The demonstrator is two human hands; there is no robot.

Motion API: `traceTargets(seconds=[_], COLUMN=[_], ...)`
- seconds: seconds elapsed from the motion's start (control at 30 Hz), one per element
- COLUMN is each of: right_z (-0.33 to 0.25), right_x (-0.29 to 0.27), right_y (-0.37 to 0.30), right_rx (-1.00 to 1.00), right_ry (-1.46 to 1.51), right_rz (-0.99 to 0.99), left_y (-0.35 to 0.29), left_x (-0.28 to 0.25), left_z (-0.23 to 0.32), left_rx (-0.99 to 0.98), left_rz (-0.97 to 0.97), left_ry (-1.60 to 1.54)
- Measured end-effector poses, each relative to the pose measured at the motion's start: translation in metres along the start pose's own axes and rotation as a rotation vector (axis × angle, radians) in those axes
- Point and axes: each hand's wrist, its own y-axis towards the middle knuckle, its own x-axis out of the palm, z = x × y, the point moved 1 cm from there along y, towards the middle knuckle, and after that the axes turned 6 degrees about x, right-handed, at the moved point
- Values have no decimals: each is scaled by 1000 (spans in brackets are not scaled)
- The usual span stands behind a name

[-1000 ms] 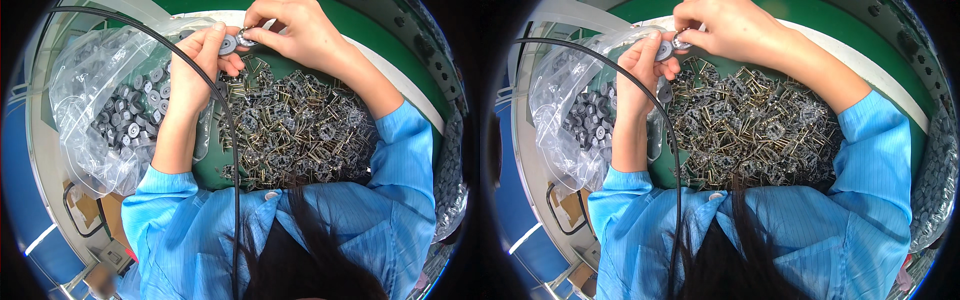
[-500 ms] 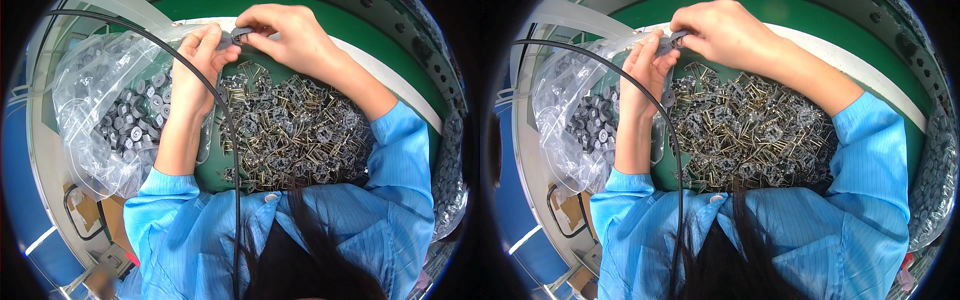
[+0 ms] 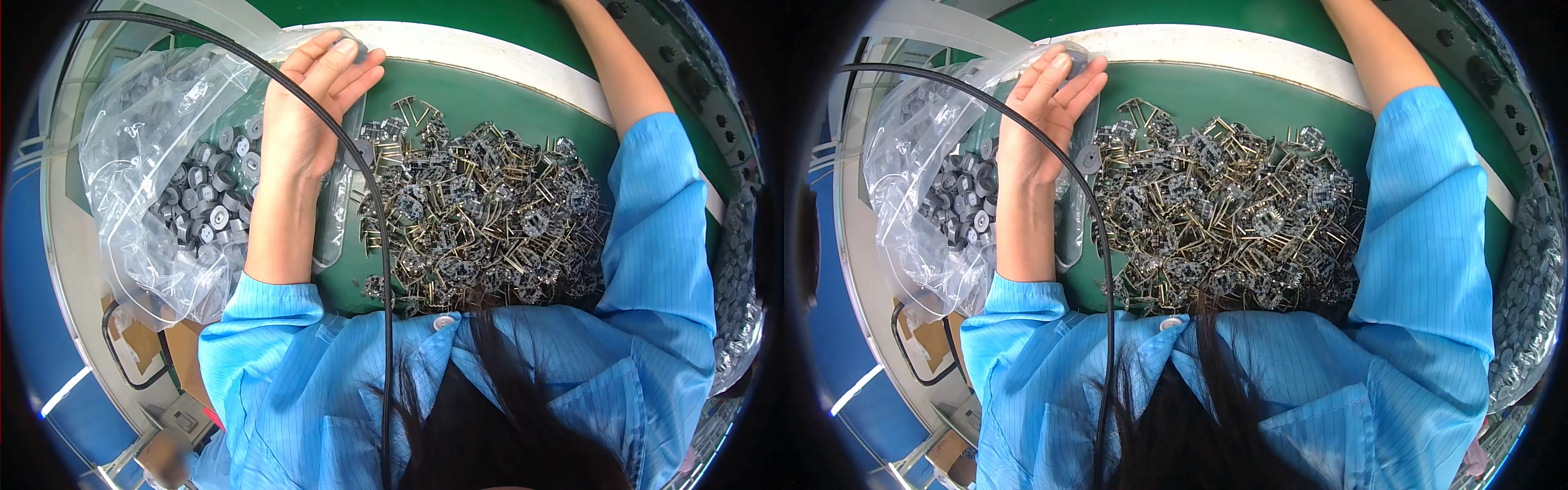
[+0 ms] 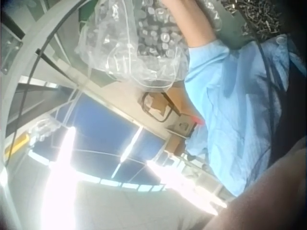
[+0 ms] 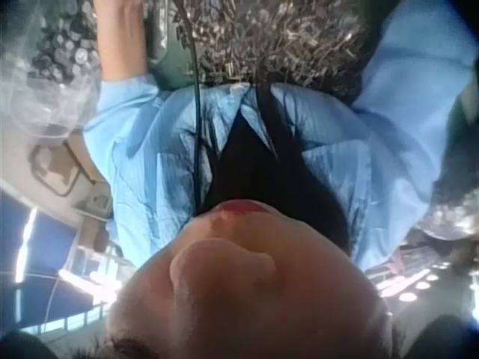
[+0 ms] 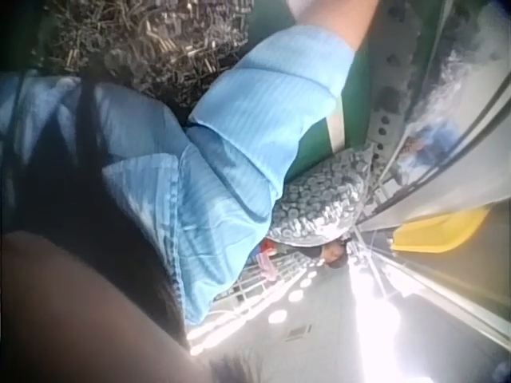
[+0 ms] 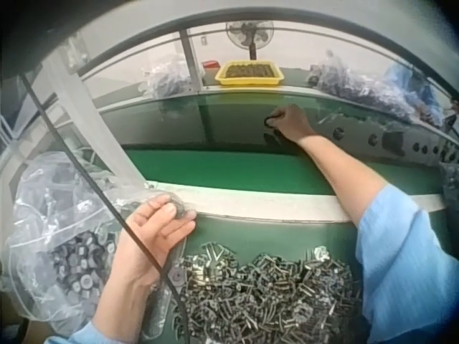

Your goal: The person picks up a grey plastic base and a circuit board by hand, fits the board into the base, and repeats this process.

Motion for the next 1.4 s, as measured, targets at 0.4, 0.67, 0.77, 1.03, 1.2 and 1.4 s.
traceTargets(seconds=[0.4,0.67,0.77,1.03,1.2,1.4], right_z=[-47,-45,-56,-36,-56,-67], right_x=[163,174,168,158,166,196], right_y=[-87,-122,-124,-106,-112,-116], right_rx=[58,-126,70,-546,20,-31], right_ry=[-306,-863,-887,-822,-567,-377], right_rz=[-219,-228,-216,-185,-141,-136], left_y=[-3,-2,-6,-6,-8,-11], left_x=[8,-3,-1,8,8,8], left_z=[-10,1,-1,-13,-14,-15], left_rx=[181,41,-85,100,178,81], left_rz=[63,-102,-167,-267,-185,-208], left_ry=[-154,63,71,568,578,605])
